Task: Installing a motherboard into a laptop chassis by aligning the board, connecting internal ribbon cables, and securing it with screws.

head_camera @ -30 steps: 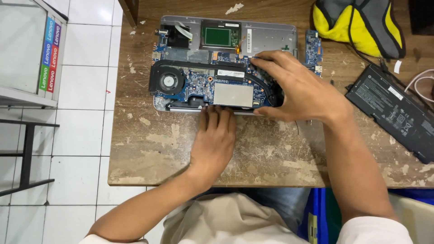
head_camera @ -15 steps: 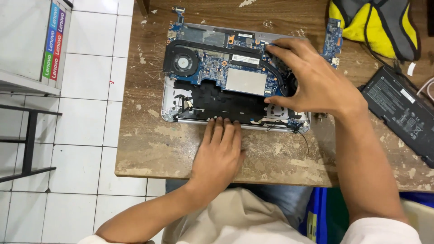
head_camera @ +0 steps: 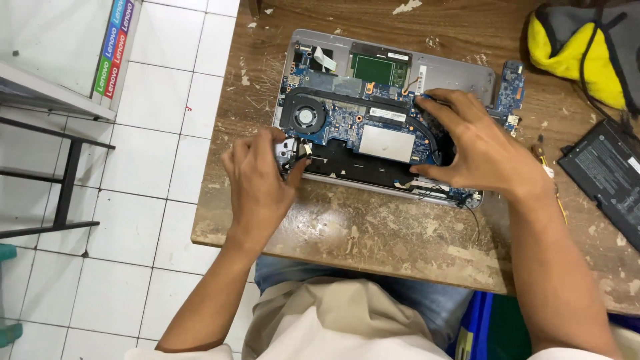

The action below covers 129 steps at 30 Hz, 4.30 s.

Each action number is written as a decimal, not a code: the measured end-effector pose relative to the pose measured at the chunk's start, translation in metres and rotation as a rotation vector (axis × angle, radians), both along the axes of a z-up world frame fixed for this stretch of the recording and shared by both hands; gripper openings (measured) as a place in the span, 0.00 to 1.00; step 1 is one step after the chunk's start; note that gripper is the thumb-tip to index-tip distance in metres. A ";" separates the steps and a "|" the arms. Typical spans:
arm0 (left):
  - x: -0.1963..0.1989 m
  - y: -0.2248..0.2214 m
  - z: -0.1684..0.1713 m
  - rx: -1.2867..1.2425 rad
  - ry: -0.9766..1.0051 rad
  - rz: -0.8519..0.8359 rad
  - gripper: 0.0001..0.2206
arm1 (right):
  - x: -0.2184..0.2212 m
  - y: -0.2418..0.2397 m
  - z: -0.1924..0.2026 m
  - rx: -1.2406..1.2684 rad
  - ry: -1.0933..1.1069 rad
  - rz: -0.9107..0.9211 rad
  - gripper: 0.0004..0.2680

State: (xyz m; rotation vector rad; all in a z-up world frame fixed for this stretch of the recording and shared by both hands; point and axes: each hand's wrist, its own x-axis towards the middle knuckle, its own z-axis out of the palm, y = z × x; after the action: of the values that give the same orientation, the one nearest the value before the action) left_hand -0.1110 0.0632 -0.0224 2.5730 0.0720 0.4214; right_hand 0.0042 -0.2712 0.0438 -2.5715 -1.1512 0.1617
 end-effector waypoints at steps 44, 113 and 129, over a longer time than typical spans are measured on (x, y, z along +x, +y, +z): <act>-0.011 0.015 0.007 -0.371 -0.044 0.004 0.24 | -0.019 0.003 -0.025 -0.011 0.092 0.029 0.40; 0.131 -0.045 0.060 0.615 0.545 -0.951 0.65 | -0.003 -0.078 0.022 0.194 0.760 -0.847 0.04; 0.132 -0.036 0.058 0.558 0.427 -1.005 0.64 | -0.004 -0.072 0.022 0.205 0.790 -0.864 0.07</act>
State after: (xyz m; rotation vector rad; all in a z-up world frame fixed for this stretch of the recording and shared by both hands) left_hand 0.0215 0.0269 0.0353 2.7394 -1.2752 -0.5546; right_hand 0.0000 -0.3435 0.0659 -2.2166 0.2191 0.7060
